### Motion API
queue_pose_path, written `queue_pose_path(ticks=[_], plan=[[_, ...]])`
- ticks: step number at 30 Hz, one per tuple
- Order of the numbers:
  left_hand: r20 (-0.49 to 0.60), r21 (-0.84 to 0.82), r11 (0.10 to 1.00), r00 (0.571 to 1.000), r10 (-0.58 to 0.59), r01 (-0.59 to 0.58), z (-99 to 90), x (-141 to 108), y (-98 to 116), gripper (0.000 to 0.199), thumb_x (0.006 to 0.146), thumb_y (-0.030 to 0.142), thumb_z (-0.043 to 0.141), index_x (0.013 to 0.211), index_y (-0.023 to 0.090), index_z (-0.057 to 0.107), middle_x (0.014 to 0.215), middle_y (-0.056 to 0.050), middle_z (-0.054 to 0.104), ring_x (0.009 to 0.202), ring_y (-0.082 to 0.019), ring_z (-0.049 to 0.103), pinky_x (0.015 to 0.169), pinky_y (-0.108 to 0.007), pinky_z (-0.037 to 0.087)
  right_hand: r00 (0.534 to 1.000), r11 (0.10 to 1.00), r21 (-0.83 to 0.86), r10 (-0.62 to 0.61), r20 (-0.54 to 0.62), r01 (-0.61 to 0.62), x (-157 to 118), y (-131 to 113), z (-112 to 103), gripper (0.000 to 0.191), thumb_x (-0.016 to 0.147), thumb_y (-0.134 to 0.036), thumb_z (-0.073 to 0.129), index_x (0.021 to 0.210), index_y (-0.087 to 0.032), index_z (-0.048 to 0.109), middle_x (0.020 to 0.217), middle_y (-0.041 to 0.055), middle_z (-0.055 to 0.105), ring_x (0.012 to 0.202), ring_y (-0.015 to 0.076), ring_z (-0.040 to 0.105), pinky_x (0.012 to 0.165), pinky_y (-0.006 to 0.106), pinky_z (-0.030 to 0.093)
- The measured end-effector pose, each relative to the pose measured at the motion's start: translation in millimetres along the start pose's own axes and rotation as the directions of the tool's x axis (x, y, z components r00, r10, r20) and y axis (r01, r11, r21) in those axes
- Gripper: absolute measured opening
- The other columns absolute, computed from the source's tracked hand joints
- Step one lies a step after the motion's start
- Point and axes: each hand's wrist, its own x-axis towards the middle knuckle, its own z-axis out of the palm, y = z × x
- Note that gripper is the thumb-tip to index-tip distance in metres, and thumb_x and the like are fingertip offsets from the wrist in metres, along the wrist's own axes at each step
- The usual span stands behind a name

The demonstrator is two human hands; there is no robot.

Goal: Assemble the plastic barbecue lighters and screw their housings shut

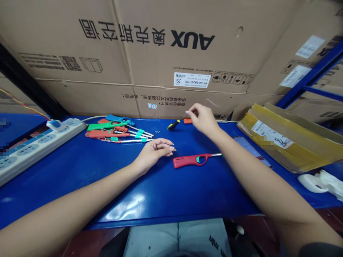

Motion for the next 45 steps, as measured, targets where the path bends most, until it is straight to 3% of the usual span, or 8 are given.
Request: queue_pose_path(ticks=[3,8,17,22,29,34,38,45], plan=[[-0.005,0.005,1.0,1.0,-0.001,0.001,0.4,0,1,0.043,0.065,0.037,0.093,0.093,0.015,0.07,0.085,-0.008,0.079,0.079,-0.02,0.075,0.078,-0.032,0.06,0.994,0.954,0.3,0.045,-0.099,-0.013,-2,11,-12,0.023,0.09,-0.037,0.064,0.075,-0.023,0.054,0.064,0.0005,0.064,0.058,0.0171,0.061,0.061,0.032,0.05],[-0.013,0.007,1.0,1.0,-0.018,0.018,1.1,-1,2,0.041,0.065,0.035,0.092,0.093,0.014,0.071,0.086,-0.008,0.079,0.078,-0.019,0.074,0.078,-0.031,0.059,0.993,0.92,0.383,0.106,-0.05,-0.079,-22,19,-21,0.03,0.085,-0.047,0.07,0.074,-0.023,0.057,0.06,-0.002,0.059,0.047,0.0151,0.057,0.048,0.03,0.046],[-0.02,-0.025,0.999,0.999,-0.037,0.037,1.5,-1,3,0.04,0.064,0.034,0.093,0.091,0.015,0.071,0.083,-0.005,0.079,0.075,-0.015,0.072,0.073,-0.026,0.057,0.985,0.901,0.432,0.111,-0.133,-0.043,-45,21,-21,0.03,0.087,-0.049,0.066,0.078,-0.022,0.057,0.071,0.001,0.065,0.065,0.0166,0.063,0.065,0.032,0.054],[-0.022,-0.009,1.0,0.999,-0.029,0.029,2.5,-1,4,0.039,0.065,0.034,0.093,0.093,0.016,0.071,0.084,-0.006,0.079,0.074,-0.015,0.072,0.071,-0.026,0.057,0.994,0.94,0.325,0.084,0.067,-0.102,-58,30,0,0.025,0.093,-0.042,0.056,0.085,-0.02,0.066,0.093,0.0064,0.075,0.09,0.0211,0.069,0.089,0.036,0.051],[-0.029,-0.017,1.0,1.0,-0.01,0.01,1.5,0,0,0.039,0.066,0.034,0.092,0.094,0.016,0.072,0.085,-0.006,0.079,0.072,-0.014,0.07,0.069,-0.025,0.056,0.946,0.945,0.328,-0.105,0.306,-0.001,-71,30,18,0.032,0.099,-0.042,0.046,0.082,-0.021,0.063,0.088,0.0042,0.071,0.086,0.0186,0.064,0.086,0.033,0.048],[-0.039,-0.051,0.999,0.999,0.0,-0.002,0.8,-1,0,0.038,0.068,0.033,0.091,0.096,0.016,0.072,0.085,-0.004,0.079,0.069,-0.012,0.067,0.065,-0.022,0.054,0.97,0.966,0.255,-0.095,0.225,0.036,-71,26,7,0.039,0.102,-0.043,0.041,0.075,-0.021,0.057,0.079,0.0036,0.064,0.075,0.0175,0.059,0.08,0.033,0.048],[-0.041,-0.032,0.999,0.999,0.002,-0.003,1.0,-1,1,0.036,0.068,0.033,0.091,0.094,0.017,0.073,0.085,-0.004,0.078,0.07,-0.012,0.067,0.065,-0.023,0.053,0.873,0.98,0.167,-0.173,0.455,0.108,-72,35,-18,0.029,0.09,-0.045,0.065,0.108,-0.022,0.067,0.11,0.008,0.067,0.101,0.0226,0.062,0.094,0.038,0.05],[-0.047,-0.016,1.0,0.999,-0.011,0.01,1.7,0,2,0.034,0.067,0.033,0.091,0.092,0.017,0.073,0.083,-0.004,0.078,0.069,-0.013,0.067,0.065,-0.024,0.053,0.766,0.992,0.121,-0.061,0.64,-0.022,-71,63,-41,0.043,0.079,-0.055,0.074,0.11,-0.025,0.071,0.115,0.0075,0.067,0.106,0.0251,0.064,0.097,0.04,0.052]])
